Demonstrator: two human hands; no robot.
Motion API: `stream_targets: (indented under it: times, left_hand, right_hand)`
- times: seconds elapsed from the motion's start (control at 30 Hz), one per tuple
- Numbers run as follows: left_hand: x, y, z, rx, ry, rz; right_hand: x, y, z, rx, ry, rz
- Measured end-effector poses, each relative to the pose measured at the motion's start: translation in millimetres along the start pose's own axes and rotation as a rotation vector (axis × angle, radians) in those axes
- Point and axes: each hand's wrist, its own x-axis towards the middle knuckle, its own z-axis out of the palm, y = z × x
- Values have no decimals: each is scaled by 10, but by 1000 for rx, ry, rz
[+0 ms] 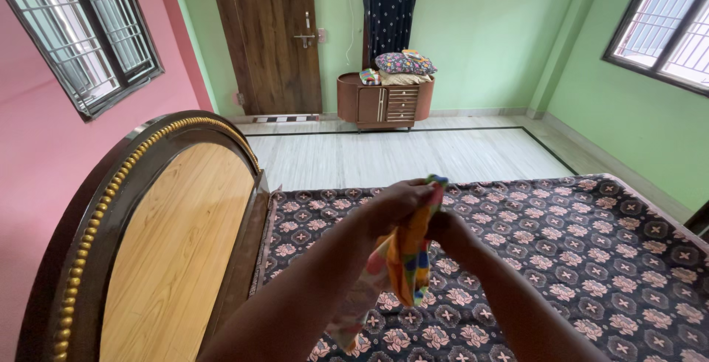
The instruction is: The person folds a colorful cloth with an elephant pattern by laying it on a bed, folding the edges inward, and smoothing it with their hands.
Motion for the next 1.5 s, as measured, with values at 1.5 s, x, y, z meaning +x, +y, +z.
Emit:
stream_targets:
  times: [1.5]
  left_hand:
    - [322,-121,-2064,337,735,-74]
  right_hand:
    - [111,-1303,-1207,458,199,-155]
